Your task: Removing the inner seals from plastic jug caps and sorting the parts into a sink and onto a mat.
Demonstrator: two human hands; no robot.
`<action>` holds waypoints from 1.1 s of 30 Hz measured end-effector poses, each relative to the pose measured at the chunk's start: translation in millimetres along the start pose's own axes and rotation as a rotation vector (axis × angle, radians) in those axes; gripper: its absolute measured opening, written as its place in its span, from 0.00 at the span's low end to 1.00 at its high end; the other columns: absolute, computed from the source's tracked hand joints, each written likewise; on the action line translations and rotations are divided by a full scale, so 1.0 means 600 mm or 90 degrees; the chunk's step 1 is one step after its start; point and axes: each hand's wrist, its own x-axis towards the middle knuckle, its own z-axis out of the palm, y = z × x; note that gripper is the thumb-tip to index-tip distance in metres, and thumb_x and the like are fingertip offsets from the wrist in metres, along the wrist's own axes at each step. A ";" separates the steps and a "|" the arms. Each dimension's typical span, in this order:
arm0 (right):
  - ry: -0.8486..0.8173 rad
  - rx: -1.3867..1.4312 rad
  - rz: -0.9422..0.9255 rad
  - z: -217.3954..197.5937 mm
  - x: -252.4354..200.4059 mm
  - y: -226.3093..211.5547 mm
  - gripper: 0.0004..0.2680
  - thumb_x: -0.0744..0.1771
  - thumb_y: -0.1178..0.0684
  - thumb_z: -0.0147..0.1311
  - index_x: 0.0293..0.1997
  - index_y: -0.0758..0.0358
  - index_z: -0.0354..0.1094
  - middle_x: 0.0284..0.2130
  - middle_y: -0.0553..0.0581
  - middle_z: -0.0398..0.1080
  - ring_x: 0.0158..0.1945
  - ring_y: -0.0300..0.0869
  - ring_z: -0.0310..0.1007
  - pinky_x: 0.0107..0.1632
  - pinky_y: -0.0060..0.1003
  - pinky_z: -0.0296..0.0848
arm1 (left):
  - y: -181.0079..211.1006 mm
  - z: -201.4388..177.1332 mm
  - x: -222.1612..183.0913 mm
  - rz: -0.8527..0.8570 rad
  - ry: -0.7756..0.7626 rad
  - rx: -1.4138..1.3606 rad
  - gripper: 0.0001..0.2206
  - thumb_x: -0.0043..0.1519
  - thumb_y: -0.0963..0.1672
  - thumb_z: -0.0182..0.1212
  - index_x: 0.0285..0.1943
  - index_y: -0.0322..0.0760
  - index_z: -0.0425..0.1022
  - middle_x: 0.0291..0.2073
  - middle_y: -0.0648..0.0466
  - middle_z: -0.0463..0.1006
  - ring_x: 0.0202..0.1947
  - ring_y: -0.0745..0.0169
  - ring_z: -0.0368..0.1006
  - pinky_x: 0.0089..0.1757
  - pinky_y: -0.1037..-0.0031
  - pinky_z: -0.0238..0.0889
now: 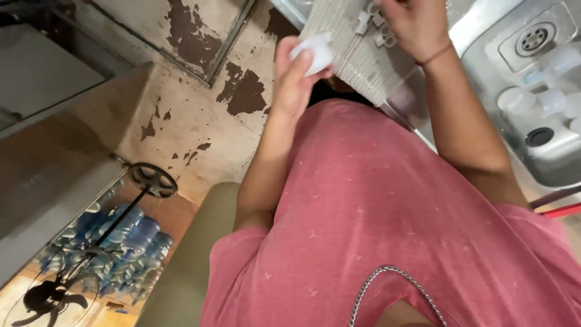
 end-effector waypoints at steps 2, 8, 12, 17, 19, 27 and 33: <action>0.019 0.077 -0.024 -0.027 -0.020 -0.085 0.11 0.73 0.59 0.61 0.35 0.60 0.61 0.28 0.49 0.58 0.33 0.36 0.53 0.37 0.39 0.53 | 0.009 0.029 0.025 -0.063 0.027 -0.010 0.26 0.57 0.49 0.67 0.55 0.30 0.62 0.47 0.34 0.71 0.38 0.44 0.75 0.34 0.66 0.76; 0.145 0.162 -0.107 -0.034 -0.095 -0.236 0.04 0.68 0.61 0.66 0.44 0.67 0.74 0.47 0.63 0.64 0.51 0.50 0.66 0.51 0.40 0.68 | 0.007 0.125 0.080 -0.141 0.026 0.033 0.18 0.57 0.53 0.59 0.39 0.34 0.73 0.25 0.50 0.75 0.20 0.63 0.70 0.17 0.75 0.60; 0.245 0.304 0.018 -0.015 -0.090 -0.254 0.15 0.66 0.55 0.70 0.43 0.63 0.59 0.42 0.56 0.55 0.31 0.40 0.67 0.32 0.29 0.67 | 0.012 0.158 0.094 -0.144 -0.013 0.139 0.15 0.54 0.52 0.60 0.34 0.37 0.73 0.24 0.55 0.72 0.25 0.65 0.67 0.26 0.75 0.56; 0.183 0.134 -0.046 -0.044 -0.081 -0.236 0.25 0.66 0.40 0.59 0.63 0.64 0.54 0.57 0.65 0.52 0.53 0.50 0.50 0.51 0.44 0.52 | 0.042 0.181 0.103 -0.177 -0.129 0.283 0.13 0.54 0.50 0.53 0.32 0.37 0.72 0.20 0.54 0.71 0.19 0.66 0.64 0.17 0.75 0.54; 0.102 0.060 -0.068 -0.049 -0.077 -0.253 0.26 0.69 0.37 0.48 0.73 0.63 0.52 0.68 0.71 0.54 0.73 0.60 0.48 0.73 0.56 0.49 | 0.051 0.183 0.107 -0.182 -0.173 0.297 0.10 0.54 0.49 0.51 0.27 0.41 0.69 0.19 0.56 0.68 0.18 0.69 0.61 0.17 0.77 0.53; 0.294 0.016 -0.096 0.006 -0.033 -0.318 0.14 0.67 0.61 0.42 0.58 0.73 0.68 0.54 0.71 0.71 0.59 0.59 0.71 0.63 0.47 0.67 | 0.075 0.150 0.142 -0.160 -0.172 0.319 0.10 0.56 0.49 0.52 0.23 0.46 0.64 0.14 0.62 0.59 0.15 0.74 0.54 0.17 0.77 0.46; 0.354 0.199 -0.153 -0.037 -0.050 -0.315 0.19 0.72 0.53 0.52 0.70 0.66 0.52 0.69 0.72 0.51 0.74 0.59 0.52 0.72 0.49 0.63 | 0.235 0.246 0.134 0.315 -0.452 0.616 0.21 0.58 0.51 0.65 0.53 0.42 0.63 0.47 0.54 0.69 0.49 0.59 0.68 0.48 0.72 0.65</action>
